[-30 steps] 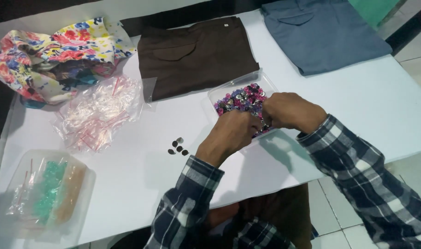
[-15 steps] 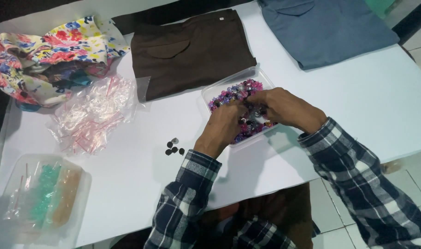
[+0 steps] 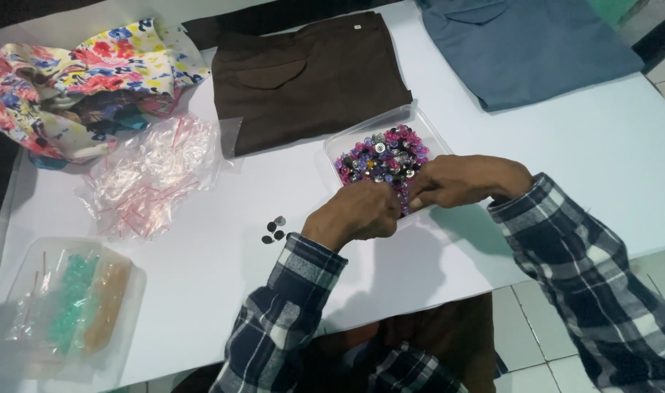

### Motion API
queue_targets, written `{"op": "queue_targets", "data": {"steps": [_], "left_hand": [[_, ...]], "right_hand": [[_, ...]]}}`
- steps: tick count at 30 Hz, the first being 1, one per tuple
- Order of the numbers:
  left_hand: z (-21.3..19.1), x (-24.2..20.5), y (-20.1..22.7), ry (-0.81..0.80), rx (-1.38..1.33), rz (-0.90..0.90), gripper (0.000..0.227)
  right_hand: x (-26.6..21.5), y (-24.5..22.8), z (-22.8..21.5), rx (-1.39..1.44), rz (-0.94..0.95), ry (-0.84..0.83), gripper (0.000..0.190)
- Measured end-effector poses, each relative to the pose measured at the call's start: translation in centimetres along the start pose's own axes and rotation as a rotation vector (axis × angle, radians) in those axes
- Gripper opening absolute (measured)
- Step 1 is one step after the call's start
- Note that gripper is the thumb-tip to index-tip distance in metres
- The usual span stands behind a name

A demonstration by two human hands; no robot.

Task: The person sorts colorful buttons from a plastic container, picking out specific colors and placing them on the table. They then place light green buttons into a small plastic bag and continue sorting black buttons from the container.

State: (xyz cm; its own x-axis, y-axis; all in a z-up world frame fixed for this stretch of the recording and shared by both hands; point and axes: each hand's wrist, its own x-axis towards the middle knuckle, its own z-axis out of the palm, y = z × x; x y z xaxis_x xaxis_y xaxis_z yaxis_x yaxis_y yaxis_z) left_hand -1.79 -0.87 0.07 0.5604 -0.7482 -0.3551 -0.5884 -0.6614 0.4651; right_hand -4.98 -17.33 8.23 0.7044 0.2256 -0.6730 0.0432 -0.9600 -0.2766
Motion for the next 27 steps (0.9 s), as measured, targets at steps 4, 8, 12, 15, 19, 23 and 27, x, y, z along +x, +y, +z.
{"op": "queue_targets", "data": {"steps": [4,8,12,15,19,23,27], "left_hand": [[0.0,-0.1,0.1,-0.023,0.028,-0.002,0.027],[2.1,1.5,-1.3,0.035,0.126,-0.039,0.030],[0.4,0.1,0.5,0.156,0.119,-0.039,0.034],[0.1,1.1,-1.0,0.219,0.020,-0.039,0.040],[-0.7,1.6,-1.5,0.274,-0.092,-0.066,0.046],[-1.5,0.4,-1.7,0.418,-0.247,0.036,0.046],[-3.1,-1.2,-1.5,0.500,-0.354,0.028,0.045]], "right_hand": [[0.8,0.5,0.8,-0.013,-0.027,0.022,0.034],[1.0,1.0,1.5,0.008,0.017,0.110,0.047],[-1.0,-0.4,1.0,0.093,-0.008,0.220,0.052],[-1.5,-0.4,0.9,0.199,-0.021,0.305,0.058],[-1.1,0.3,1.2,0.289,-0.037,0.409,0.057],[-2.0,-1.1,1.2,0.376,-0.001,0.539,0.052],[0.9,1.9,1.9,0.322,-0.017,0.662,0.043]]}}
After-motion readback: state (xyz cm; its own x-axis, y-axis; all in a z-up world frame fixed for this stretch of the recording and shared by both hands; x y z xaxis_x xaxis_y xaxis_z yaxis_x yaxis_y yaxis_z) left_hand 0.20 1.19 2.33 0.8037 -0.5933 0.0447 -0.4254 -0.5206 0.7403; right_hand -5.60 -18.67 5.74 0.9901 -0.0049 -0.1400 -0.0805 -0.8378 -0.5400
